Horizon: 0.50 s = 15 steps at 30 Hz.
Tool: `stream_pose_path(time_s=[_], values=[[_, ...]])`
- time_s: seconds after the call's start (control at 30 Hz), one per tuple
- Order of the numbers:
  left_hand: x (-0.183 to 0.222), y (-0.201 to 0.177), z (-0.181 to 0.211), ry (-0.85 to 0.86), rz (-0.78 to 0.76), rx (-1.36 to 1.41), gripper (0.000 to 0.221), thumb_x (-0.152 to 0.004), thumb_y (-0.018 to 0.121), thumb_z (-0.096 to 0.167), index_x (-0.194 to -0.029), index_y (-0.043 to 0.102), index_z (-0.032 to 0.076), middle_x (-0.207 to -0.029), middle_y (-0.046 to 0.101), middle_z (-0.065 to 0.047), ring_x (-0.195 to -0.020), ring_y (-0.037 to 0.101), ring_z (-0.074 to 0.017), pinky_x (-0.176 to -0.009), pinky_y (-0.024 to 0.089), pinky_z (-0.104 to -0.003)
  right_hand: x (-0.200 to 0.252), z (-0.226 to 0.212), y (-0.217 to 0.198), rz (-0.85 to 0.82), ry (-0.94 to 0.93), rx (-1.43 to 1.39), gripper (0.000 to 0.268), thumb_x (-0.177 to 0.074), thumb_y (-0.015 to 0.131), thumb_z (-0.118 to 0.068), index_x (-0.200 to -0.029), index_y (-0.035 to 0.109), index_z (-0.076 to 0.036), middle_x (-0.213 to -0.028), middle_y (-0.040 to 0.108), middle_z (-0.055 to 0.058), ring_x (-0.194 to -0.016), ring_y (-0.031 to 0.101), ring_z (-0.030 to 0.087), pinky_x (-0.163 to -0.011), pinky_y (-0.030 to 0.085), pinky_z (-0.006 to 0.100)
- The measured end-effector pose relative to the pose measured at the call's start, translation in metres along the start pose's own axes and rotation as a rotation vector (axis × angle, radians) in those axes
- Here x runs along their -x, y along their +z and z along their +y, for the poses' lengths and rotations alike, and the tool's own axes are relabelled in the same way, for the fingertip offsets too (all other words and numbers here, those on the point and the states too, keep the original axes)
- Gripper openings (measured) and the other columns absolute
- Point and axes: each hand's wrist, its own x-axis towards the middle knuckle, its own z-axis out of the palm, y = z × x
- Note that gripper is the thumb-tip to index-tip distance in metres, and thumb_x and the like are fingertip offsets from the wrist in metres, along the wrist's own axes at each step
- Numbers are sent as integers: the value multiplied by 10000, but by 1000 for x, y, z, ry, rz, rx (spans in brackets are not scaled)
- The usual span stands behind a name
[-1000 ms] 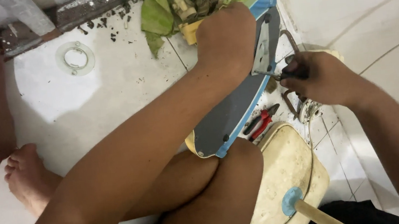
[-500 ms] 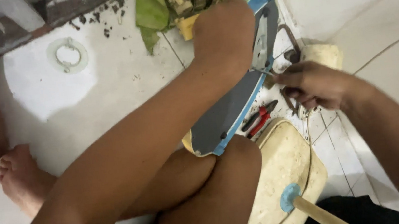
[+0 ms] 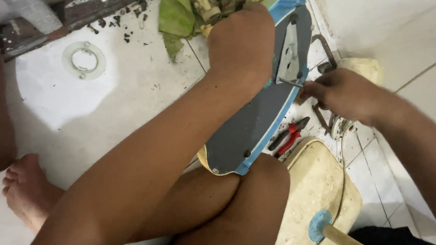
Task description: Disassembling the base of an electric fan using a screwdriver to remove the bottom plate.
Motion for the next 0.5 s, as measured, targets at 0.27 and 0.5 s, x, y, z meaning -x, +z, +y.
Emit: stream_pose_path(time_s=[0.27, 0.5], values=[[-1, -1, -1, 39, 7, -88, 348, -640, 792, 63, -930, 622, -28, -662, 690, -106, -429, 648, -210, -381, 532, -357, 5, 13, -10, 134, -221, -210, 178, -888, 698, -45, -1055, 731, 5, -923, 787, 129, -762, 723, 245, -746, 570, 369], [4, -4, -16, 16, 37, -11, 296, -684, 766, 46, -943, 624, 22, -707, 709, -134, -531, 701, -303, -492, 571, -427, 0, 16, 1, 363, -407, 126, 161, -946, 654, -186, -1008, 745, -68, -703, 728, 134, -585, 665, 347, -616, 511, 446]])
